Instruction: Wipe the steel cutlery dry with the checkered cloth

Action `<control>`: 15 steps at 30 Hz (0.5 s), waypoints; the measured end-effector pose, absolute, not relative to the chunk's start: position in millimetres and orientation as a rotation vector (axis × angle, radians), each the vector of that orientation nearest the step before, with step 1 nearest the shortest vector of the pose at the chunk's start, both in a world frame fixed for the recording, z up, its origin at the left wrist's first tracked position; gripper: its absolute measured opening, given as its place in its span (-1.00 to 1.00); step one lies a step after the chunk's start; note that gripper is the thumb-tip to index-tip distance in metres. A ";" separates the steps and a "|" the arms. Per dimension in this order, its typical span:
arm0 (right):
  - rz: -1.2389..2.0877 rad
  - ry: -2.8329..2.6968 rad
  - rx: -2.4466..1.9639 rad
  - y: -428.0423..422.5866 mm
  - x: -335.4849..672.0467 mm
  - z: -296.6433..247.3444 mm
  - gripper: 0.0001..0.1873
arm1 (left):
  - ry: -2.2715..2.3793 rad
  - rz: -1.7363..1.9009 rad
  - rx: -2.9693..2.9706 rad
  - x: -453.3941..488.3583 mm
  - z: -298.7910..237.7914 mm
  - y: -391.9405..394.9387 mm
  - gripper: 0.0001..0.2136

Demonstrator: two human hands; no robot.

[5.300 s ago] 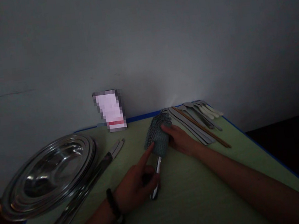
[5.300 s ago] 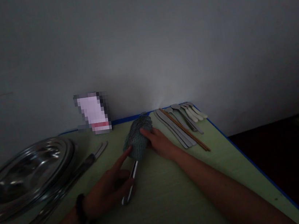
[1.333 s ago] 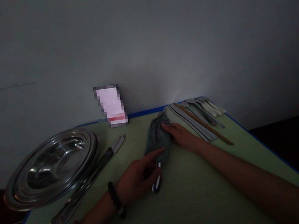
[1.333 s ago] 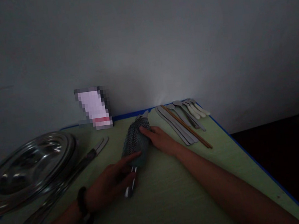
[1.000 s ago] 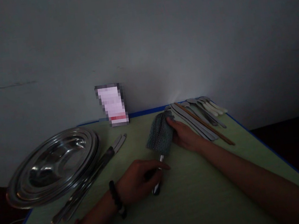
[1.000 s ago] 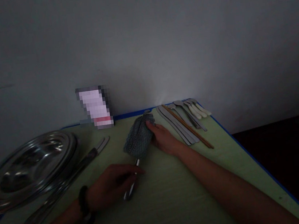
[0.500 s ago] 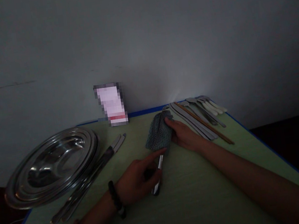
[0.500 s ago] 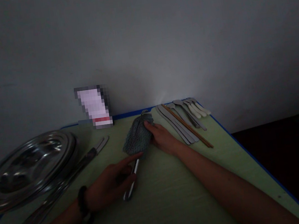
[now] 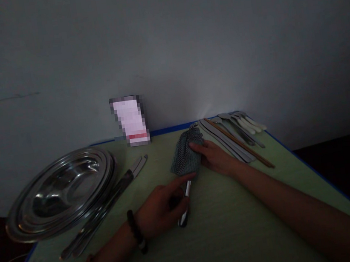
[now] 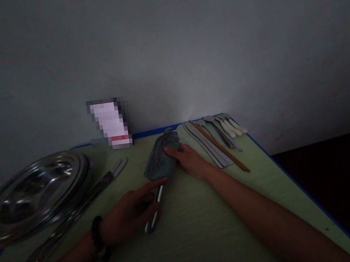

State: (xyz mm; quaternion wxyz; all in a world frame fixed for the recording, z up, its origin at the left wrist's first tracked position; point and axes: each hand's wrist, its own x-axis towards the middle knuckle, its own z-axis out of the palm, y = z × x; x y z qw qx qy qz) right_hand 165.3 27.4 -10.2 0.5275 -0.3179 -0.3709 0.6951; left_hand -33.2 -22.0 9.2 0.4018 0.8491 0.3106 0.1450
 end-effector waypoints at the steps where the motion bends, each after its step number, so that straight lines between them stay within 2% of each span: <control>1: 1.664 -0.866 -0.759 27.7 165.2 -10.1 -0.72 | 0.780 0.367 2.150 -33.3 9.0 -21.7 -0.51; 9: 1.670 -0.737 -0.762 29.6 164.8 -11.5 -0.69 | 0.797 0.360 2.148 -33.1 8.7 -20.6 -0.61; 15: 1.655 -0.526 -0.761 33.4 165.0 -9.5 -0.77 | 0.743 0.315 2.165 -34.4 11.3 -22.2 -0.68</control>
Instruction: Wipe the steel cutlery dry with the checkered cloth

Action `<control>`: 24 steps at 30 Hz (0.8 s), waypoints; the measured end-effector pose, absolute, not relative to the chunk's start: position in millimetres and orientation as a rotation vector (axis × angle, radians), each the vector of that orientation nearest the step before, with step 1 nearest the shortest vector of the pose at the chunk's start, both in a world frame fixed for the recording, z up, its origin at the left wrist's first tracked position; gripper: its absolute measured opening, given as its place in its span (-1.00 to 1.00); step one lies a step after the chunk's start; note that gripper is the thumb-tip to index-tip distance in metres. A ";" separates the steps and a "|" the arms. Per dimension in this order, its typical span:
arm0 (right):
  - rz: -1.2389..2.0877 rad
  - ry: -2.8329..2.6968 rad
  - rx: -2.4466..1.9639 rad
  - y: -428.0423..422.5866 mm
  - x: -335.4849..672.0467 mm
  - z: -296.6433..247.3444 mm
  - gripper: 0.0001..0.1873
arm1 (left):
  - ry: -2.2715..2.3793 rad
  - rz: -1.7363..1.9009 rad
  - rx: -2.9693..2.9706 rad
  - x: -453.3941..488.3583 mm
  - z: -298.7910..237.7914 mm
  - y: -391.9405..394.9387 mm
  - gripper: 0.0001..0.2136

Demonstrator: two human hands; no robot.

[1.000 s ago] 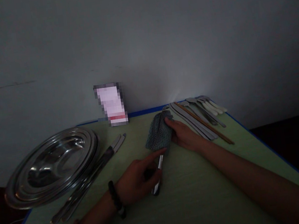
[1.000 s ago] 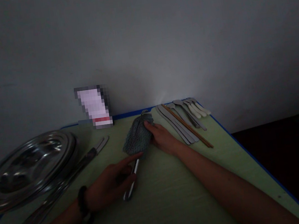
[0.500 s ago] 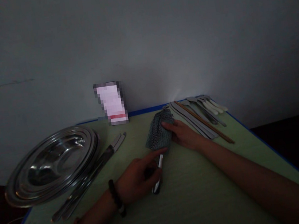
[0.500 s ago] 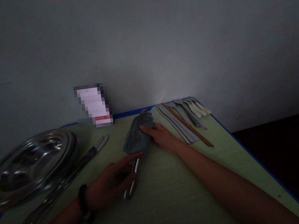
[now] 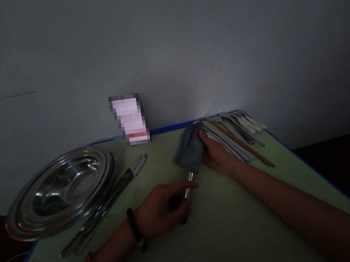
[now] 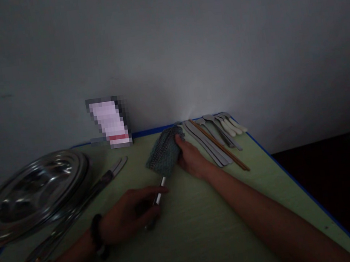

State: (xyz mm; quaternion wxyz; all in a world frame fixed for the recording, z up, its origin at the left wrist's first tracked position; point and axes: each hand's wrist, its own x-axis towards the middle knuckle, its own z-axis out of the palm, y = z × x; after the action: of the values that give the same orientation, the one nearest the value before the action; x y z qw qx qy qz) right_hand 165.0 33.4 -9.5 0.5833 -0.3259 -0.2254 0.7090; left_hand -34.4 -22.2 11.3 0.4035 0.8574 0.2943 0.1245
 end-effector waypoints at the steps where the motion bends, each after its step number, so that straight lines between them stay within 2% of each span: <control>1: 1.648 -0.471 -0.761 34.4 165.5 -8.8 -0.77 | 0.718 0.310 2.183 -34.8 12.1 -22.2 -0.68; 9: 1.633 -0.272 -0.697 42.8 172.7 -10.9 -0.67 | 0.558 0.366 2.184 -37.6 17.4 -17.9 -0.59; 14: 1.624 -0.367 -0.725 40.6 171.4 -12.0 -0.79 | 0.640 0.363 2.135 -36.3 9.9 -17.3 -0.67; 20: 1.707 -0.602 -0.780 32.5 169.2 -10.0 -0.84 | 0.915 0.760 1.854 -35.1 -5.2 -19.3 -0.31; 22: 1.727 -0.694 -0.817 29.8 170.1 -9.0 -0.79 | 0.938 0.797 1.861 -34.4 -3.6 -18.3 -0.34; 24: 1.735 -0.800 -0.868 26.8 171.4 -7.5 -0.72 | 0.946 0.812 1.837 -34.0 0.8 -16.3 -0.50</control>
State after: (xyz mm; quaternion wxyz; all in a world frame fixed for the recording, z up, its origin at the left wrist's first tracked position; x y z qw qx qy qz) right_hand 171.4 26.8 -7.5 0.4983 -0.3585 -0.3307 0.7168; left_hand -34.0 -16.3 0.8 0.4447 0.7410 0.3817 0.3278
